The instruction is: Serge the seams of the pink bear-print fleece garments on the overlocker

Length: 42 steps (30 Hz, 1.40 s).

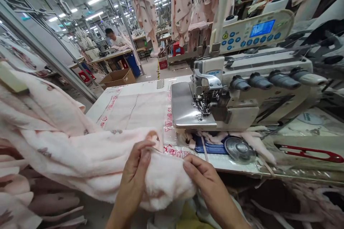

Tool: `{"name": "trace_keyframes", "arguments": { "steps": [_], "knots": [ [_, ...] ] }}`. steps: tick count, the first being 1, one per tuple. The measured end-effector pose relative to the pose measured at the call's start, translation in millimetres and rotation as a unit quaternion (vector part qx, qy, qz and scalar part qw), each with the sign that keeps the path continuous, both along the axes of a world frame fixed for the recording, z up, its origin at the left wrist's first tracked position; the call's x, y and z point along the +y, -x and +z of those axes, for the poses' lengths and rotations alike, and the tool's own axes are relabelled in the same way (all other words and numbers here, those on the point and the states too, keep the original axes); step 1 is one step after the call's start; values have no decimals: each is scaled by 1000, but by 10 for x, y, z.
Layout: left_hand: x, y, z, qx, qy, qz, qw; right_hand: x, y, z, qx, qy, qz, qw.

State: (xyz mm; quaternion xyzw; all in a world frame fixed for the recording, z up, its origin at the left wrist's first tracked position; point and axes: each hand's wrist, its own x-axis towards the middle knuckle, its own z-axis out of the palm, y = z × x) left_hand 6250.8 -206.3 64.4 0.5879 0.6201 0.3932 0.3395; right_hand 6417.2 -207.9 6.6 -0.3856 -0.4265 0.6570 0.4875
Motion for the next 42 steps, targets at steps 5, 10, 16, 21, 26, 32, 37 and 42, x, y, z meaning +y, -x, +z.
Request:
{"name": "trace_keyframes", "arguments": {
  "steps": [5,10,16,21,26,32,37,42],
  "knots": [
    [12,105,-82,-80,47,-33,995,-27,10,17,-2,0,-3,1000],
    [20,20,-127,-104,61,19,992,-54,-3,70,-45,-30,-9,998],
    [21,-73,-154,-104,47,72,991,-60,3,68,-69,-46,-13,996],
    [4,-57,-168,-121,62,77,988,-32,12,77,-49,-35,-4,998],
    [-6,-72,-171,-123,74,76,987,-27,11,54,-31,-26,-2,999],
    [2,-90,-175,-108,67,84,988,-20,16,19,-33,-14,-2,999],
    [-5,-111,-173,-139,70,99,983,-10,21,60,-38,-24,0,999],
    [-16,-118,-171,-164,71,122,976,-8,41,96,-58,-43,3,997]
  ]
}}
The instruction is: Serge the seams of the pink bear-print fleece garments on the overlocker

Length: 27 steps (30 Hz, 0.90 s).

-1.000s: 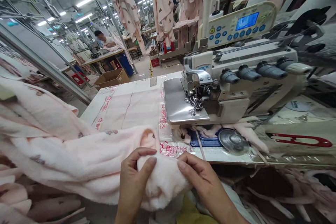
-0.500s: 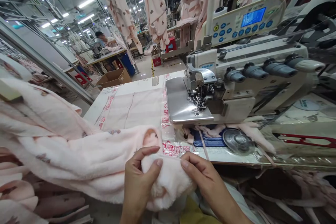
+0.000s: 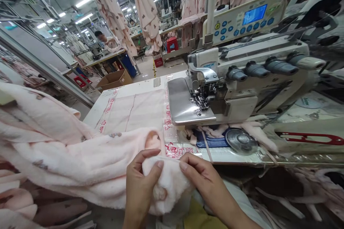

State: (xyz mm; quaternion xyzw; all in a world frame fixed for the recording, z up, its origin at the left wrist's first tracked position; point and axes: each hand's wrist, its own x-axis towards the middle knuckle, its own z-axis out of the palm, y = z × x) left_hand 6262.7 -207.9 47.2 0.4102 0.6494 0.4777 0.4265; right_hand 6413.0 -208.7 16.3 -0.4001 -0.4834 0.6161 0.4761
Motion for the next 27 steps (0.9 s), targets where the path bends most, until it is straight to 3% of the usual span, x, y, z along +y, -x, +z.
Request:
{"name": "trace_keyframes", "arguments": {
  "steps": [8,14,19,27],
  "knots": [
    [-17,-35,-29,-60,2,-44,997,2,65,-26,37,33,15,999],
    [-46,-140,-5,-28,11,-29,999,-1,132,-64,25,26,3,999],
    [-51,-205,43,-14,5,-9,1000,10,149,-57,74,54,-2,996],
    [-49,-116,-61,-9,10,-25,1000,11,156,-70,124,89,6,988]
  ]
}}
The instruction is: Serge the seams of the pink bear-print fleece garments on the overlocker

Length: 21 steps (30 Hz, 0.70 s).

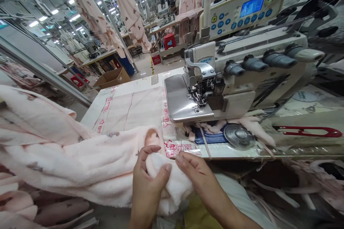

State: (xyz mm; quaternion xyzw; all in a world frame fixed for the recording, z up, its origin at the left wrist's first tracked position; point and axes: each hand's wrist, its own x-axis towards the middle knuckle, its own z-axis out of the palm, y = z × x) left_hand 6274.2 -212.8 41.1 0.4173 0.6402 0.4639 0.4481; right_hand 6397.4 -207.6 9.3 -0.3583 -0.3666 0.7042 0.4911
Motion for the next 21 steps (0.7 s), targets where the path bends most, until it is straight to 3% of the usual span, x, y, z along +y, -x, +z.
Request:
{"name": "trace_keyframes", "arguments": {
  "steps": [7,15,21],
  "knots": [
    [15,60,-39,-31,14,-28,999,-11,-17,23,22,6,15,1000],
    [20,-61,55,-70,12,15,997,-24,-114,76,-12,-5,55,998],
    [24,-96,92,-147,30,17,989,-46,-162,105,20,3,74,997]
  ]
}}
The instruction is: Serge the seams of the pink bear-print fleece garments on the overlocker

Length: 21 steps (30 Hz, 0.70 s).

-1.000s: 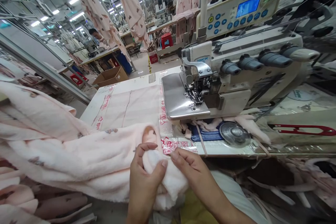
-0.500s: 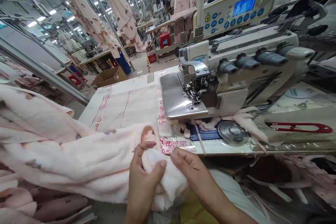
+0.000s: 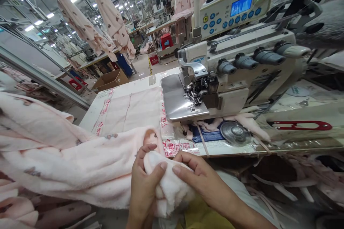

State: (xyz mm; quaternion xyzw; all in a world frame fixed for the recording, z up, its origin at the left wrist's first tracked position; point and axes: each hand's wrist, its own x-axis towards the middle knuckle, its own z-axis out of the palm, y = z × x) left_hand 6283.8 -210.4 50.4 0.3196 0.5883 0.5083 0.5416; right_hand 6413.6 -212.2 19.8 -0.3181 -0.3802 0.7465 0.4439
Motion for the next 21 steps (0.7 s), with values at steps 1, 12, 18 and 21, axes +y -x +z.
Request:
{"name": "trace_keyframes", "arguments": {
  "steps": [1,12,18,21],
  "knots": [
    [3,0,-3,-12,2,2,1000,-4,-5,1,4,0,4,1000],
    [58,54,-121,-112,9,-24,993,-12,-31,20,46,16,-8,999],
    [81,12,-129,-155,21,-31,987,-4,-23,-11,53,37,-20,998],
    [88,1,-127,-159,27,-29,986,6,-11,-17,59,44,-21,997]
  ]
}}
